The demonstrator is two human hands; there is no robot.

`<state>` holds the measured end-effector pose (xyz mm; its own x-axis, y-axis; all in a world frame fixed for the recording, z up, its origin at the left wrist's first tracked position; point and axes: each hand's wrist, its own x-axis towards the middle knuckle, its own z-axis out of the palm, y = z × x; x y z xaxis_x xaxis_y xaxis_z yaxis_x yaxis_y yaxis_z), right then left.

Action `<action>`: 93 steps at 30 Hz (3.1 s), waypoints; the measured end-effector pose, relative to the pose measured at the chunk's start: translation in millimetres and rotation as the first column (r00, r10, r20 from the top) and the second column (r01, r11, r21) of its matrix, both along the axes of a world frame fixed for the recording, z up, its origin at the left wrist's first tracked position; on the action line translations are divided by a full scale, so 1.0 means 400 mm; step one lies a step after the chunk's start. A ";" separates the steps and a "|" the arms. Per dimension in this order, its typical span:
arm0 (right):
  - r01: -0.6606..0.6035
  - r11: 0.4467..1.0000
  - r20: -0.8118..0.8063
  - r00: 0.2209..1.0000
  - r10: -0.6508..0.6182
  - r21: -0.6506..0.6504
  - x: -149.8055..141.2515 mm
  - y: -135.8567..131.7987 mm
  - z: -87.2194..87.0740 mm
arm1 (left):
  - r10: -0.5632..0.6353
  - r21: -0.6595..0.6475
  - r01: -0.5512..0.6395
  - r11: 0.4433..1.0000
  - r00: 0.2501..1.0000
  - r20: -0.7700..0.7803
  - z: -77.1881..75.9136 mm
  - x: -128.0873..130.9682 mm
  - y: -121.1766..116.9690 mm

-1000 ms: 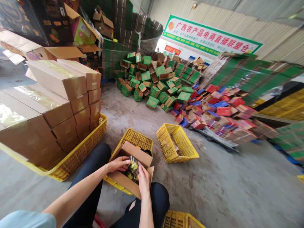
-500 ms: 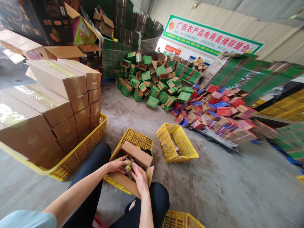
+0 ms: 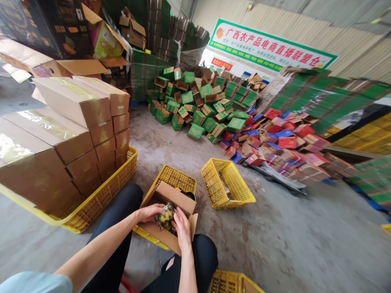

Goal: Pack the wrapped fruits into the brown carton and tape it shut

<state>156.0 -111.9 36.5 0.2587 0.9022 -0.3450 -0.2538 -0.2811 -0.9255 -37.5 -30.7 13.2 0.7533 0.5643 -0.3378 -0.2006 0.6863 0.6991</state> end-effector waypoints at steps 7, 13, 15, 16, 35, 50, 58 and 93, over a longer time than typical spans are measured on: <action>0.016 0.999 -0.006 1.000 -0.015 0.034 0.008 0.002 0.009 | 0.047 0.054 -0.040 0.998 0.991 -0.128 -0.007 -0.005 0.002; 0.056 0.998 -0.001 0.998 -0.056 0.027 0.011 0.005 0.007 | 0.178 0.142 -0.163 0.976 0.979 -0.099 0.000 -0.009 0.007; 0.057 0.998 0.009 0.998 -0.058 0.030 0.011 0.005 0.006 | 0.189 0.165 -0.171 0.971 0.977 -0.101 -0.002 -0.011 0.009; 0.060 0.998 0.014 0.998 -0.060 0.032 0.010 0.005 0.006 | 0.194 0.175 -0.174 0.969 0.976 -0.103 -0.003 -0.012 0.009; 0.162 0.987 0.108 0.981 -0.162 0.004 0.018 0.021 -0.027 | 0.477 0.169 -0.447 0.878 0.799 -0.366 0.020 -0.042 0.043; -0.097 0.991 0.026 0.995 0.099 -0.088 -0.153 0.057 -0.024 | 0.523 0.287 -0.451 0.845 0.808 -0.271 0.003 -0.040 0.061; 0.036 0.991 0.182 0.983 -0.012 -0.131 -0.096 0.004 -0.014 | 0.485 0.285 -0.413 0.865 0.835 -0.259 0.022 -0.065 0.070; -0.131 0.978 0.725 0.656 0.210 -0.164 0.131 0.046 -0.063 | 0.457 0.639 0.236 0.732 0.525 -0.718 -0.080 0.091 0.088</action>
